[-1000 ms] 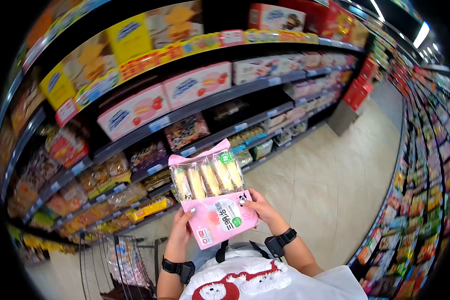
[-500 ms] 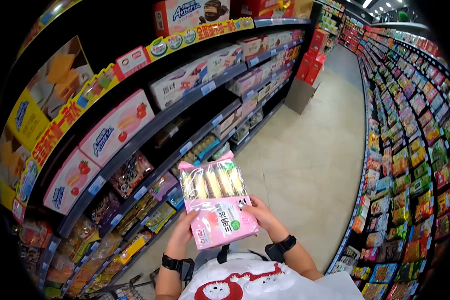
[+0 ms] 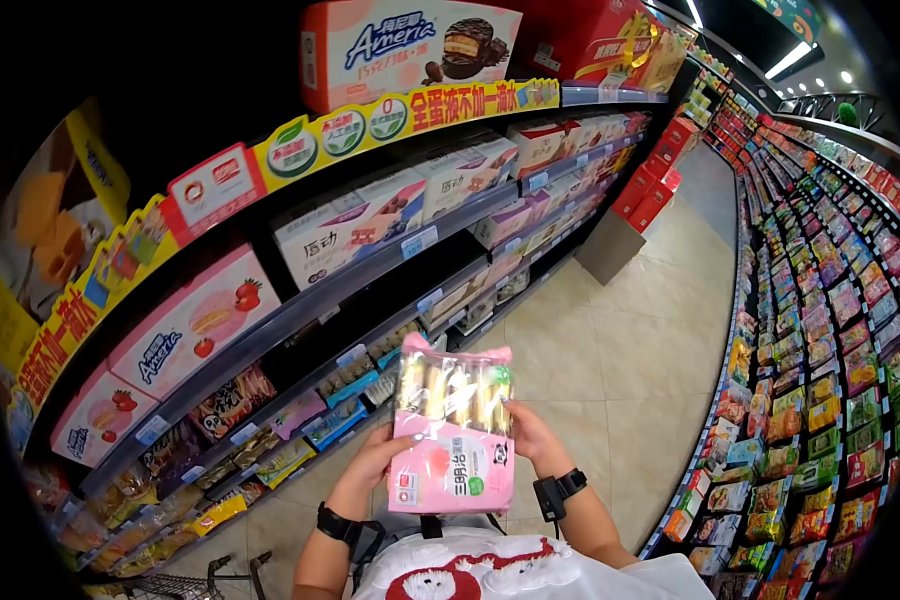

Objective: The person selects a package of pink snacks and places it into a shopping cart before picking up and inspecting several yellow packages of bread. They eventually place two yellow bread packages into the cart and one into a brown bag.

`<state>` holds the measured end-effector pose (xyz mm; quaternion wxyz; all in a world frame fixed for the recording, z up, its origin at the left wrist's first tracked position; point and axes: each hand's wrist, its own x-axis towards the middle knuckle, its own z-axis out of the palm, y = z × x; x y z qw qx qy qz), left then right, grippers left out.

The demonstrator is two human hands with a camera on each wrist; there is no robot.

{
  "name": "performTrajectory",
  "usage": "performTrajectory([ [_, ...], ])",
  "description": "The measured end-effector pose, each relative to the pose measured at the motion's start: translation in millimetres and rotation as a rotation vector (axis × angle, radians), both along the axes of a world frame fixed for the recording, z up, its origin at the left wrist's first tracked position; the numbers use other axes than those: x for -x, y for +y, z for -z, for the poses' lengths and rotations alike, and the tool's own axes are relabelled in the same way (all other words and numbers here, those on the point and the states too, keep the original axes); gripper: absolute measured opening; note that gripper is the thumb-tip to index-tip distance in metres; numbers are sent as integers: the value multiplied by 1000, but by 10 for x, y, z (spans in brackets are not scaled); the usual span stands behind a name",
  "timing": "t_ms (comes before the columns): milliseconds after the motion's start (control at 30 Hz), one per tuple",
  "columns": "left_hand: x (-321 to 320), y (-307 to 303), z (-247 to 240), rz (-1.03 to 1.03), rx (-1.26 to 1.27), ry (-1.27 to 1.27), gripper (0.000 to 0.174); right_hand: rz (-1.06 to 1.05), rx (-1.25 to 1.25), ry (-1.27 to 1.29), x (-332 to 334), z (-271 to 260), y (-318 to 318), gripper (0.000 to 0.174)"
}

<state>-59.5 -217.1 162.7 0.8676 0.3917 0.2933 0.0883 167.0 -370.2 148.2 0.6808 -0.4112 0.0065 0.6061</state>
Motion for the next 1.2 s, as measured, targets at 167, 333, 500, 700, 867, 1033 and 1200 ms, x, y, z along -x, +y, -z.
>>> performTrajectory([
  [167, -313, 53, 87, 20, 87, 26, 35, 12, 70, 113, -318, 245, 54, 32],
  [333, -581, 180, 494, -97, 270, -4, 40, 24, 25, 185, -741, 532, 237, 34],
  [500, -915, 37, 863, -524, 401, 29, 58, 71, 7, 280, -1310, 538, 515, 36],
  [700, -1513, -358, 661, -490, 360, 197, 74, 125, 28, 293, -1909, 676, 586, 34],
  [867, -1960, -300, 625, -252, 21, 234, 52, 132, 11, 313, -2114, 690, 874, 34],
  [1033, -2250, 127, 474, -382, -73, 203, 37, 55, -14, 316, -2241, 729, 1397, 36],
  [1200, -2349, 878, 748, -447, -87, 141, 32, -25, 47, 247, -2423, 858, 2114, 36],
])
